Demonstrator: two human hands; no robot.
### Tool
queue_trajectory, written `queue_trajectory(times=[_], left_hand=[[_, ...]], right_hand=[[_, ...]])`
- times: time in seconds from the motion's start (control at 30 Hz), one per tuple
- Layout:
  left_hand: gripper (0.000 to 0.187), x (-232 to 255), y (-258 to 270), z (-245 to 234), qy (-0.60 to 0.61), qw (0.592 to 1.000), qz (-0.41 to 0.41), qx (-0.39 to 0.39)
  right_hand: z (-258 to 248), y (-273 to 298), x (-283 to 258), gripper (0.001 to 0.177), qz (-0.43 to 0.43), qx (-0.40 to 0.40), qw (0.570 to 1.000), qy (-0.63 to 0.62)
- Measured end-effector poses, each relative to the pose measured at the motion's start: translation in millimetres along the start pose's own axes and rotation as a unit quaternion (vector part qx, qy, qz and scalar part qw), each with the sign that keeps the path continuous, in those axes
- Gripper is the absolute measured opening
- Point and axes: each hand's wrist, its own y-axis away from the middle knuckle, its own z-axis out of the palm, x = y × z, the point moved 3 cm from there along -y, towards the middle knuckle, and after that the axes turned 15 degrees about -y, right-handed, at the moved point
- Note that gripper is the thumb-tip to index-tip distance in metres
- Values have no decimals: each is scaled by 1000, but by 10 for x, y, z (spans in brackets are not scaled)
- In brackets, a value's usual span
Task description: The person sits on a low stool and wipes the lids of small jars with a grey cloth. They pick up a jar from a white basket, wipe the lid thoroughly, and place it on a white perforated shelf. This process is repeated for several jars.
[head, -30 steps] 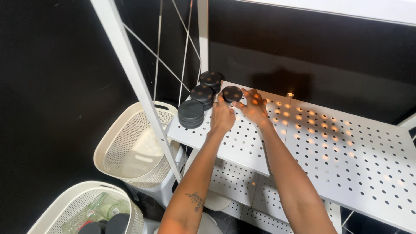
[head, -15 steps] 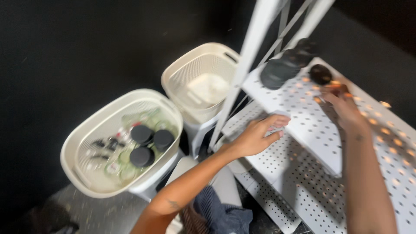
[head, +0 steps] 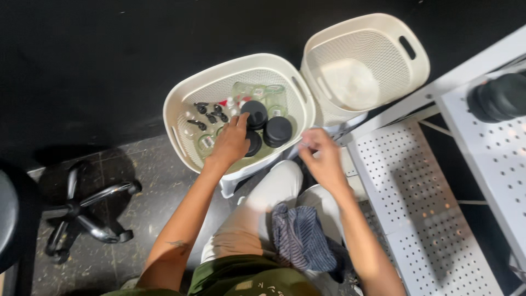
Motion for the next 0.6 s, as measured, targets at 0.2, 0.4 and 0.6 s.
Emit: queue_trajectory(times=[0.2, 0.4, 0.6], left_hand=[[104, -304, -24, 515, -12, 991, -55, -125], [97, -208, -72, 587, 28, 989, -58, -130], [98, -241, -59, 619, 82, 980, -63, -169]], right_hand=[[1215, -465, -11, 65, 127, -324, 895, 278], [1639, -482, 674, 98, 235, -369, 846, 304], [1522, -486, 507, 104, 268, -354, 884, 145]])
